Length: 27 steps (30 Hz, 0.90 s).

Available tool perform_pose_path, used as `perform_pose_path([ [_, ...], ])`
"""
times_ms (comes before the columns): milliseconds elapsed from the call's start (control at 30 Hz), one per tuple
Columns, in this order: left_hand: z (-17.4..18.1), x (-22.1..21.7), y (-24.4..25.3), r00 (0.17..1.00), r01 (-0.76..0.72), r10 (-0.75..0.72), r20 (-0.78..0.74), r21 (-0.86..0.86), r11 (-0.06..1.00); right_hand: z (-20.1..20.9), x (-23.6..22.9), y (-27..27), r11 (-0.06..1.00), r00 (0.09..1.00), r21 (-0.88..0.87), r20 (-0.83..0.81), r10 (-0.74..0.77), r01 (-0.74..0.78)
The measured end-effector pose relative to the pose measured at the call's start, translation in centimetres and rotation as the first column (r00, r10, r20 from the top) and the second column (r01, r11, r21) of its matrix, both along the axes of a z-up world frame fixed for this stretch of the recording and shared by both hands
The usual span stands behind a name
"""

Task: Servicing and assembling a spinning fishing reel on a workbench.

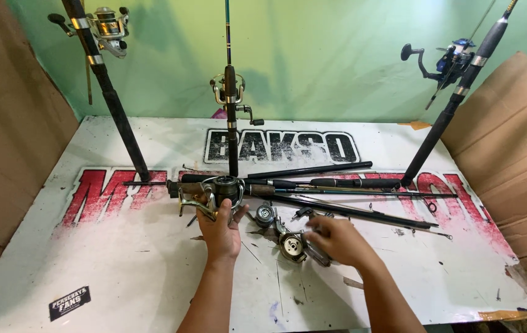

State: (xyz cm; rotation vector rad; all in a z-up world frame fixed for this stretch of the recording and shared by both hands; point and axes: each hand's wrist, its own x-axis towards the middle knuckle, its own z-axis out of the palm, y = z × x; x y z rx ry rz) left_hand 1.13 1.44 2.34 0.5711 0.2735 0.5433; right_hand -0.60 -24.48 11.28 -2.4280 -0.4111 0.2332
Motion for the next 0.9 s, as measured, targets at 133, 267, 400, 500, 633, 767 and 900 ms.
perform_pose_path([
  [133,-0.2,0.0,0.4,0.998,0.057,-0.055,0.037,-0.066,0.996,-0.6,-0.3,0.2,0.998,0.993,-0.015,-0.095,0.066,-0.068],
  [267,1.4,-1.0,0.9,0.974,0.137,-0.105,0.202,-0.15,0.979,0.1,-0.8,2.0,0.979,0.961,-0.049,-0.208,0.184,-0.198],
  [400,2.2,-1.8,0.9,0.944,0.195,-0.123,0.306,-0.217,0.957,0.5,-1.7,3.0,0.932,0.923,-0.119,-0.231,0.308,-0.341],
  [500,2.6,-2.0,1.2,0.942,0.221,-0.132,0.309,-0.273,0.936,0.7,-1.9,3.1,0.918,0.908,-0.024,-0.162,0.387,-0.396],
  [633,1.8,-1.6,1.8,0.875,0.317,-0.166,0.454,-0.281,0.906,0.7,-1.8,3.2,0.918,0.912,-0.021,-0.131,0.389,-0.395],
  [767,1.1,-1.5,2.4,0.806,0.43,-0.184,0.563,-0.344,0.835,0.6,-1.5,3.2,0.929,0.916,-0.067,-0.202,0.345,-0.365],
  [900,0.9,-1.5,2.4,0.833,0.448,-0.204,0.515,-0.41,0.795,-0.9,-0.7,2.8,0.939,0.926,-0.117,-0.245,0.287,-0.322],
])
